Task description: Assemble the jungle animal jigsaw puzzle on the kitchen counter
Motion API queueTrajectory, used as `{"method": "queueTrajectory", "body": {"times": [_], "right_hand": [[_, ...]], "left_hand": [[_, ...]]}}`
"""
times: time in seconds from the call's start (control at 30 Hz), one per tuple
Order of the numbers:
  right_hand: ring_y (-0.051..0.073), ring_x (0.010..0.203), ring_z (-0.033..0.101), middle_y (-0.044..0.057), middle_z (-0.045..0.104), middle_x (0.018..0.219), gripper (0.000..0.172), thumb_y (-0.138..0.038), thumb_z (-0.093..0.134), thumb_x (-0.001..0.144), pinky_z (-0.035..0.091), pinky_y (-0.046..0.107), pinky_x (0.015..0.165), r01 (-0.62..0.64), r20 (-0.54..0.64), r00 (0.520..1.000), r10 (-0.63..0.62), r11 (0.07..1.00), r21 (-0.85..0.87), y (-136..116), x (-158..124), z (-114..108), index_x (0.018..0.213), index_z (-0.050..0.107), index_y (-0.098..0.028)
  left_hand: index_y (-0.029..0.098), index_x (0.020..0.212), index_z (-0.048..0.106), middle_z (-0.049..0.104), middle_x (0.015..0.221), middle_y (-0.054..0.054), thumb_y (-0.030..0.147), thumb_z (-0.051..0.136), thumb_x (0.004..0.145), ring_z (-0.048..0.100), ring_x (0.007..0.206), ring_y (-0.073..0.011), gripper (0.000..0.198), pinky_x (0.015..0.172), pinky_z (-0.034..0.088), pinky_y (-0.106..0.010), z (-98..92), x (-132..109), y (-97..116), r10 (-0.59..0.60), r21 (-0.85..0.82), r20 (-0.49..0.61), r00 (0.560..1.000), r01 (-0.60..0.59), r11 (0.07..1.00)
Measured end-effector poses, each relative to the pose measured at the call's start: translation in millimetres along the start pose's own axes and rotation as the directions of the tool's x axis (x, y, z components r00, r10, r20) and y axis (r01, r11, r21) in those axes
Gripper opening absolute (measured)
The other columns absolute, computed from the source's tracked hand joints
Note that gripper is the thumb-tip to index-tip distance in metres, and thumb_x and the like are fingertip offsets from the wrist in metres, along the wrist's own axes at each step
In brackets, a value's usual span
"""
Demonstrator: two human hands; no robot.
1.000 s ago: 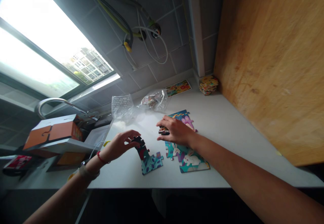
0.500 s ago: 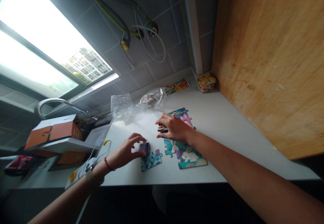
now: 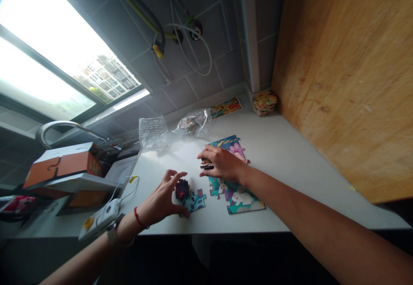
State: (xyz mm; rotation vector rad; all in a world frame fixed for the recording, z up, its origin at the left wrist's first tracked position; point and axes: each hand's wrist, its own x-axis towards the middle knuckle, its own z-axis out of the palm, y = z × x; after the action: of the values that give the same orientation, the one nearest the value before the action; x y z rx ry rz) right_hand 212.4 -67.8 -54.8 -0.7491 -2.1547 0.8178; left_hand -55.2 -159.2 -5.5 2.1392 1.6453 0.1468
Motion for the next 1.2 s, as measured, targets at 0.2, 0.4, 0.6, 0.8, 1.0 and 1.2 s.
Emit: {"method": "queueTrajectory", "body": {"times": [0.2, 0.4, 0.6, 0.8, 1.0, 1.2], "right_hand": [[0.023, 0.100, 0.071, 0.010, 0.068, 0.115, 0.046, -0.032, 0.091, 0.080, 0.058, 0.036, 0.091, -0.007, 0.004, 1.000, 0.007, 1.000, 0.006, -0.7, -0.1, -0.1, 0.120, 0.072, -0.018], [0.024, 0.100, 0.071, 0.009, 0.068, 0.116, 0.047, -0.031, 0.091, 0.079, 0.058, 0.035, 0.089, -0.004, 0.015, 1.000, 0.004, 1.000, -0.010, 0.9, -0.9, 1.1, 0.121, 0.072, -0.020], [0.024, 0.102, 0.070, 0.010, 0.068, 0.117, 0.048, -0.031, 0.091, 0.079, 0.057, 0.035, 0.090, -0.013, 0.020, 1.000, 0.013, 1.000, -0.019, -0.2, -0.5, 1.2, 0.121, 0.072, -0.018], [0.020, 0.093, 0.072, 0.008, 0.067, 0.115, 0.045, -0.027, 0.091, 0.079, 0.059, 0.033, 0.086, -0.034, 0.028, 0.999, 0.033, 0.997, 0.062, 0.4, -1.0, 0.9, 0.119, 0.072, -0.020], [0.021, 0.094, 0.072, 0.008, 0.067, 0.114, 0.046, -0.028, 0.092, 0.078, 0.059, 0.033, 0.088, -0.030, 0.015, 0.999, 0.029, 0.998, 0.053, -0.1, 0.1, 0.7, 0.118, 0.072, -0.020], [0.023, 0.098, 0.073, 0.009, 0.068, 0.114, 0.044, -0.028, 0.090, 0.079, 0.060, 0.035, 0.089, -0.031, 0.009, 0.999, 0.030, 0.998, 0.049, -1.0, 0.5, 0.4, 0.119, 0.073, -0.019]], "left_hand": [[0.025, 0.124, 0.063, 0.065, 0.118, -0.008, 0.031, 0.096, 0.065, 0.067, 0.104, -0.0286, 0.068, 0.094, 0.059, -0.045, -8.6, -5.4, 12.5, 0.056, 0.054, 0.070, 0.996, -0.060, 0.997], [0.026, 0.117, 0.068, 0.077, 0.105, -0.003, 0.026, 0.070, 0.092, 0.072, 0.086, -0.0194, 0.025, 0.081, 0.059, -0.033, -16.1, 0.1, 1.3, 0.050, -0.095, 0.069, 0.996, -0.043, 0.995], [0.028, 0.117, 0.070, 0.077, 0.104, -0.001, 0.032, 0.074, 0.091, 0.074, 0.090, -0.0189, 0.026, 0.086, 0.058, -0.033, -15.9, -15.8, 5.5, 0.034, -0.172, 0.003, 0.999, -0.033, 0.985], [0.028, 0.122, 0.068, 0.075, 0.099, -0.001, 0.024, 0.078, 0.083, 0.069, 0.079, -0.0189, 0.041, 0.080, 0.059, -0.034, -6.6, -21.5, 2.3, -0.081, -0.185, 0.193, 0.978, 0.117, 0.976], [0.030, 0.125, 0.066, 0.063, 0.123, -0.006, 0.020, 0.082, 0.080, 0.067, 0.103, -0.0237, 0.049, 0.097, 0.055, -0.041, 0.8, -22.5, -0.1, 0.014, -0.080, 0.075, 0.997, -0.008, 0.997], [0.030, 0.128, 0.063, 0.061, 0.116, -0.003, 0.012, 0.083, 0.074, 0.067, 0.094, -0.0215, 0.060, 0.092, 0.056, -0.039, -2.2, -18.4, 10.8, -0.079, -0.060, 0.133, 0.988, 0.087, 0.994]]}}
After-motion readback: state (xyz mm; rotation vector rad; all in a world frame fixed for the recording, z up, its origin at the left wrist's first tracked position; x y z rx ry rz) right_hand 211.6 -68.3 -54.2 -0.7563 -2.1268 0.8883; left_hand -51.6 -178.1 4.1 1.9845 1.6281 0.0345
